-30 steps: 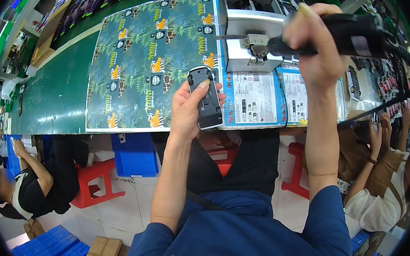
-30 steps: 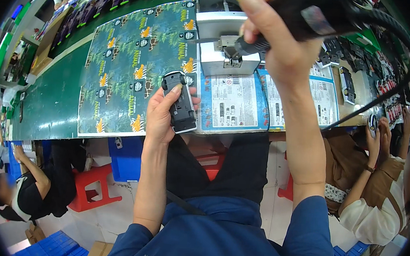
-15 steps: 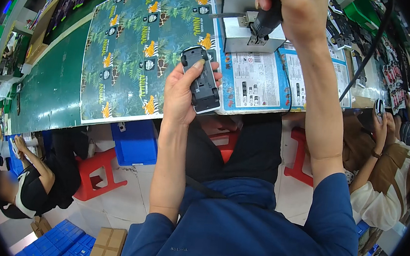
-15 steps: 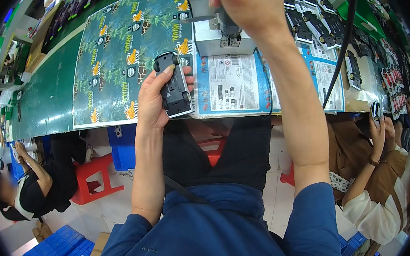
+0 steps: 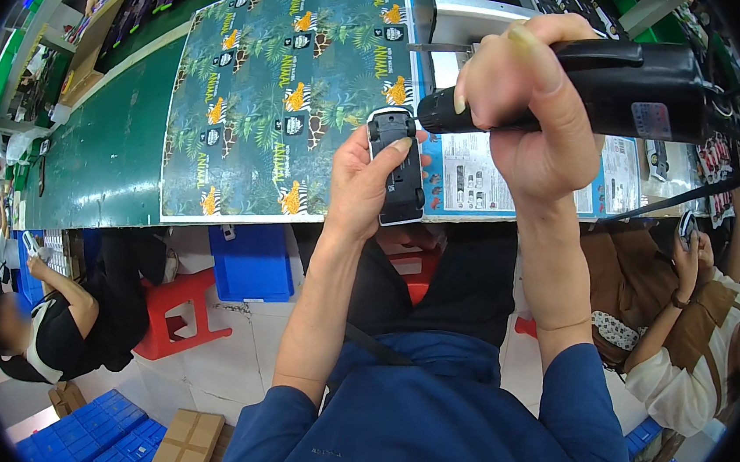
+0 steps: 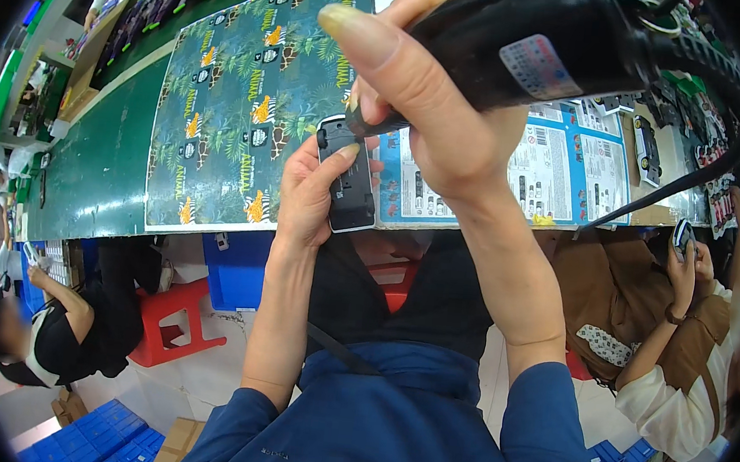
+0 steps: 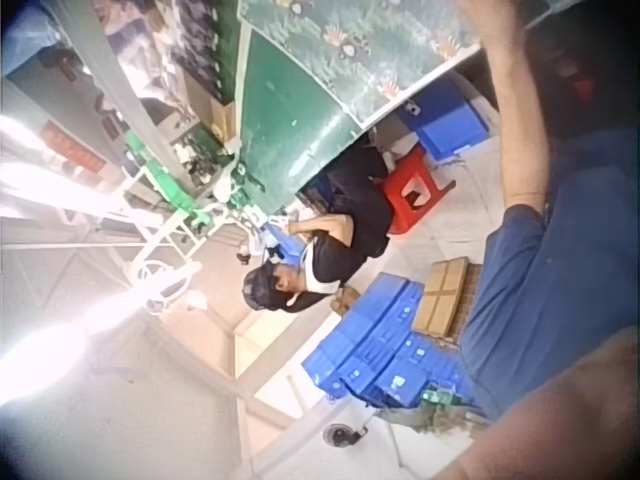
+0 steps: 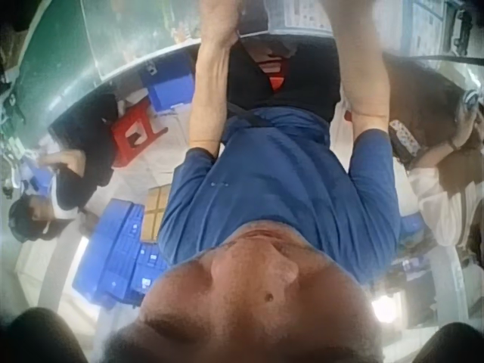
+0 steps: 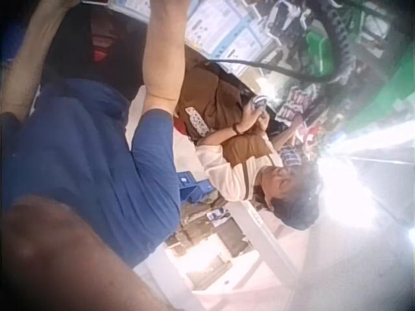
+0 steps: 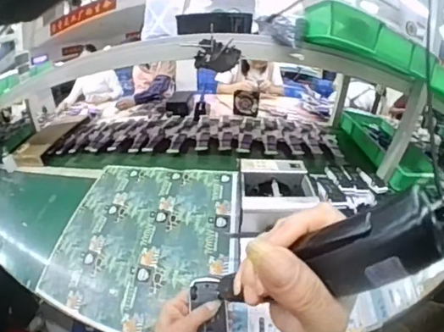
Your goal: Assembling toy car components using an electric screwdriver on a factory assembly line.
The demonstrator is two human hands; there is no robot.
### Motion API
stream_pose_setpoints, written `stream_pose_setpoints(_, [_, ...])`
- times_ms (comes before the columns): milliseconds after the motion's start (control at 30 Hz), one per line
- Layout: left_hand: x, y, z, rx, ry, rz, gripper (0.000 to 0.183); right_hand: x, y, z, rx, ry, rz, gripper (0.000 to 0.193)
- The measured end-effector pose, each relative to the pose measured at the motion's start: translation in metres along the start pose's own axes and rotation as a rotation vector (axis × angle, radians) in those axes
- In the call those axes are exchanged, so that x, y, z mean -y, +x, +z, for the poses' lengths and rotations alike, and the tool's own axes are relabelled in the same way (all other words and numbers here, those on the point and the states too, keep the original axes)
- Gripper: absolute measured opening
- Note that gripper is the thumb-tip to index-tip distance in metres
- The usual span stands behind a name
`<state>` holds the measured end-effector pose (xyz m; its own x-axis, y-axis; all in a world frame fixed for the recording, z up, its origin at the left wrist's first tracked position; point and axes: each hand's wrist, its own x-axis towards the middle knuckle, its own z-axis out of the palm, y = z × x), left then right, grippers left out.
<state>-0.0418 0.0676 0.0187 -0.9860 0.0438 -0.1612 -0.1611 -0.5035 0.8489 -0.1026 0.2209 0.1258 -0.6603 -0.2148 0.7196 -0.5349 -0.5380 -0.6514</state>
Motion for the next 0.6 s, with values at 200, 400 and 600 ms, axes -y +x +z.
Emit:
stream_pose_setpoints(200, [0.003, 0.000, 0.001, 0.014, 0.022, 0.029, 0.026, -0.008, -0.003, 0.013, -0.015, -0.151, 0.084, 0.011])
stream_pose_setpoints(400, [0.001, -0.001, 0.003, 0.013, -0.018, 0.024, 0.021, -0.009, -0.003, 0.013, -0.051, -0.161, 0.108, 0.014])
stream_pose_setpoints(600, [-0.001, -0.002, 0.004, 0.014, -0.014, 0.005, 0.021, -0.022, -0.004, 0.021, -0.215, -0.129, 0.078, 0.016])
